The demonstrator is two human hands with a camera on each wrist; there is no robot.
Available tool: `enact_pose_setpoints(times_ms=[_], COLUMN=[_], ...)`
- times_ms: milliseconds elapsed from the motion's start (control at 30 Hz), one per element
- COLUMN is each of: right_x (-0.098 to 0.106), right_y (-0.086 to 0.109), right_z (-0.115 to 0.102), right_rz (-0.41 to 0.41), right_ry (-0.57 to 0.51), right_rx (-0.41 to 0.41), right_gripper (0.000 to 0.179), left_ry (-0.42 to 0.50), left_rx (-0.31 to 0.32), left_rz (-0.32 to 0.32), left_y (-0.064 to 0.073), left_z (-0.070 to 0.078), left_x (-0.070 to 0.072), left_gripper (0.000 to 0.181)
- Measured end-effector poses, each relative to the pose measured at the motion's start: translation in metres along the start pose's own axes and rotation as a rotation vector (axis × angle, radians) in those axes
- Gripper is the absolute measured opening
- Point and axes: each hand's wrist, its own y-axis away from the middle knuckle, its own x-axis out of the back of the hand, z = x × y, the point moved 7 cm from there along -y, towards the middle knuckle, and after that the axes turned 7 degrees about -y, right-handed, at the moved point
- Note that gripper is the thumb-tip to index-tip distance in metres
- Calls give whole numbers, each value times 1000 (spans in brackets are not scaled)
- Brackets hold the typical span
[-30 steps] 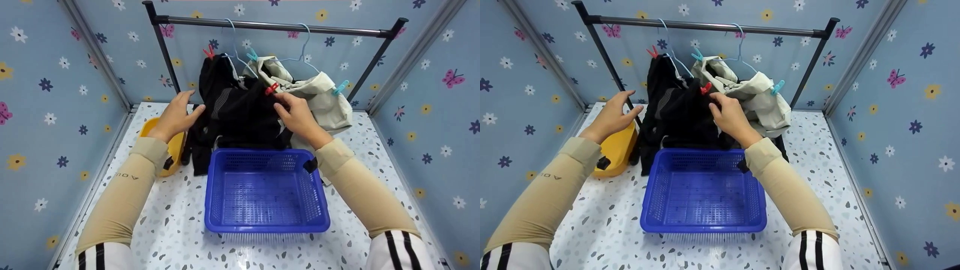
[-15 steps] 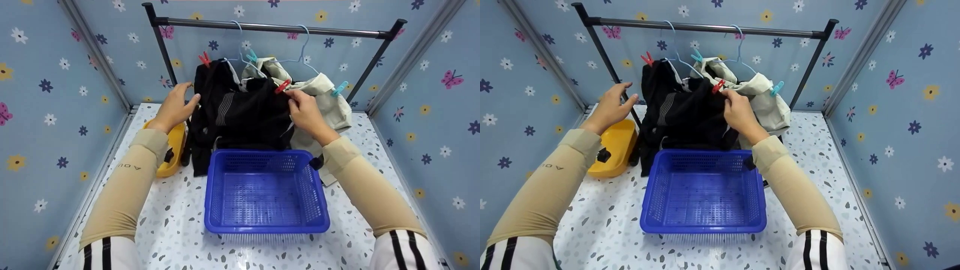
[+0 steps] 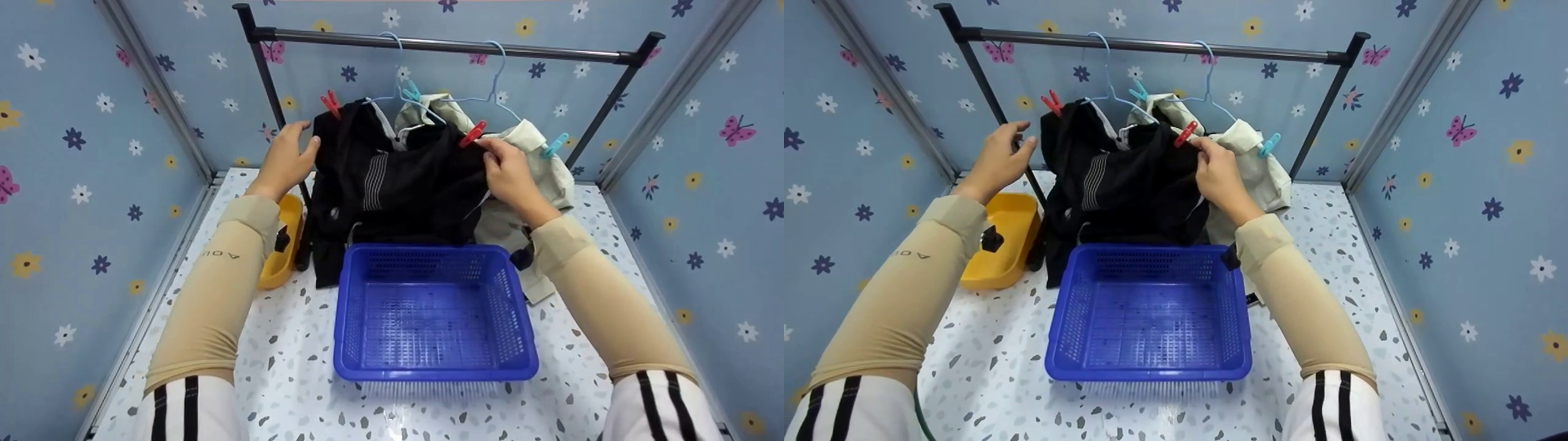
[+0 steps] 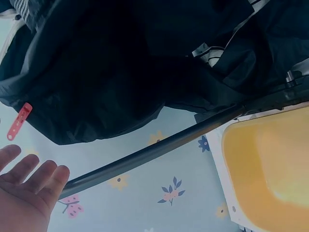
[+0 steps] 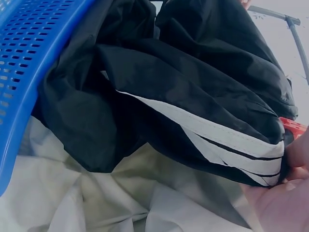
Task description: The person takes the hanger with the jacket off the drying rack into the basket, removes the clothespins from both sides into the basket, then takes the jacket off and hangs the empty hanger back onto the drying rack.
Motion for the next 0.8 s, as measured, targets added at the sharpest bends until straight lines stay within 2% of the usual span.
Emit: enact_pose_setpoints(times_ms=[300, 533, 667, 800], right_x=[4, 5, 5, 5], right_y=[-7, -9, -11, -12], right_z=[8, 16, 16, 17], right_rz=[13, 5, 6, 5], right_ry=[-94, -102, -102, -105], right_rx=[-37, -92, -90, -85], right_gripper=[34, 33, 33, 32], left_ry=[3, -39, -57, -64], left_rx=[17, -1, -25, -20], left_rz=[20, 26, 17, -2], left_y=[-9, -19, -26, -31], left_z=[2, 6, 6, 3], left_x=[3, 0, -3, -8], left_gripper=[58, 53, 53, 53])
